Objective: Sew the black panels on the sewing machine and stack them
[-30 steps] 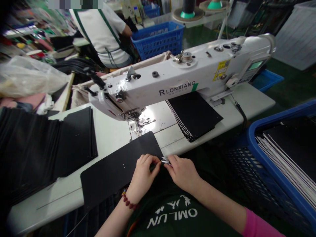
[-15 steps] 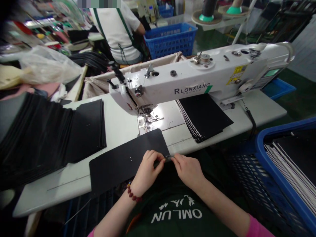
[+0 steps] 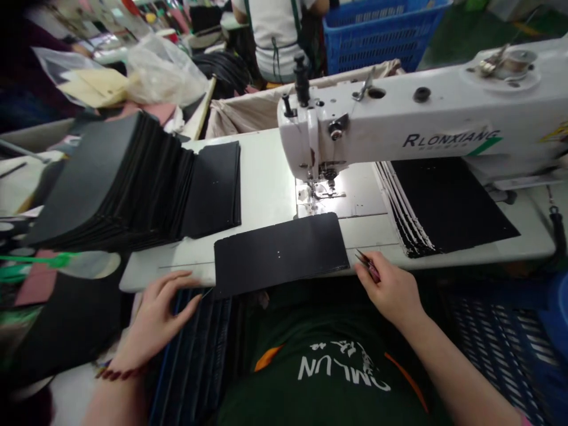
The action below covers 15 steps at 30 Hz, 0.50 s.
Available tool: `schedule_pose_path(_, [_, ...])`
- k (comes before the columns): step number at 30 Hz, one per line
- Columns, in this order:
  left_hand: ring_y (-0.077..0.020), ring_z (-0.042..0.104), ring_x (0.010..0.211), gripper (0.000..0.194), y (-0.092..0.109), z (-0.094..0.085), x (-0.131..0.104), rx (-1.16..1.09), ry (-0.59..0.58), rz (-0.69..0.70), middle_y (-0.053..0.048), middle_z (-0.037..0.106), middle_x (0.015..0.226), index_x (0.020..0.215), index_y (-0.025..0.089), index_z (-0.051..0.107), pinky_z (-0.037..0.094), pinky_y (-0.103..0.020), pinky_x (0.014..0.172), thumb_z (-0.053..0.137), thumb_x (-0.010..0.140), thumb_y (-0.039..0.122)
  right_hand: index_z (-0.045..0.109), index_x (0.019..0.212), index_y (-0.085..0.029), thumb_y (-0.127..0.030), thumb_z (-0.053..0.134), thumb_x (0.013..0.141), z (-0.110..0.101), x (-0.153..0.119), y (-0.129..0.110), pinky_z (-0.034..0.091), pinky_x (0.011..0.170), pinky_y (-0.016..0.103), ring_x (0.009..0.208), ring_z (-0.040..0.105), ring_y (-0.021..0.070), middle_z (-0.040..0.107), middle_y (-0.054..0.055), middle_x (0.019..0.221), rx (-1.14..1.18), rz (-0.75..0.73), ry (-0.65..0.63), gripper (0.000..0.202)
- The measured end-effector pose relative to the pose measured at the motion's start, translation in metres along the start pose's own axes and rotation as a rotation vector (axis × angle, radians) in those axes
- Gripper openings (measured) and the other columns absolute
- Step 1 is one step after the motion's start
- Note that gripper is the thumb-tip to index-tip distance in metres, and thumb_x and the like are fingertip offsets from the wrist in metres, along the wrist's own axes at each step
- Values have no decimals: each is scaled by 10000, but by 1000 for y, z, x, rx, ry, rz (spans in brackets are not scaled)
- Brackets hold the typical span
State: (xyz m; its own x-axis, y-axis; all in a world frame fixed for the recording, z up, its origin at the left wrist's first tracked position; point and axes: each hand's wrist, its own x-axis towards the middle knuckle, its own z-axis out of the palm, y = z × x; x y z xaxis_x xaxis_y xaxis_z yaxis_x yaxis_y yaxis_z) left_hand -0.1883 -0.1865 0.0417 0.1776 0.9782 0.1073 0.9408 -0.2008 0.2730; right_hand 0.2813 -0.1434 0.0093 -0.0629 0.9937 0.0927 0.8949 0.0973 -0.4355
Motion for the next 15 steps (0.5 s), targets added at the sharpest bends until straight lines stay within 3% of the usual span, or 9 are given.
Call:
schedule_pose_path(2, [-321,325,1395,429,0,12,0,26,-26,26,-96,374,1490,1316,244,487,324,-542,1098,545,891,251,615,1012,-226,-509,485,923,0,2,-6,425,582,263,621,628,167,653,1,727,1,-34,2,324])
schedule_pose_path(4, [-336,185,1456,546,0,24,6,50,-53,70,-87,254,1569,1427,267,379,269,-591,1118,520,903,209,614,1029,-227,-507,493,923,1,3,-12,431,581,267,616,623,164,656,4,744,0,-64,2,323])
schedule_pose_path(8, [-305,137,1471,505,1,33,25,4,-108,168,-58,275,1571,1393,279,467,219,-592,1142,447,915,120,605,1068,-231,-470,518,924,3,-1,-22,471,626,280,702,641,177,682,32,890,16,-125,3,292])
schedule_pose_path(10, [-273,232,1452,450,5,28,32,-110,-123,242,-35,416,1500,1300,287,572,211,-567,1156,406,926,100,596,1113,-237,-433,531,926,2,-4,-30,499,686,291,803,656,192,680,49,998,43,-179,-17,279])
schedule_pose_path(12, [-246,438,1345,358,13,16,37,-270,-117,263,-37,606,1320,1195,260,643,297,-504,1138,420,943,140,577,1186,-247,-409,549,921,-1,-6,-39,518,759,308,906,658,207,665,60,1094,68,-239,-32,311])
schedule_pose_path(15, [-221,670,971,222,29,-11,42,-429,22,21,-49,729,979,1056,183,680,523,-349,884,516,934,267,524,1293,-262,-393,572,910,-13,-5,-54,516,882,351,1075,621,238,618,77,1241,109,-296,30,408])
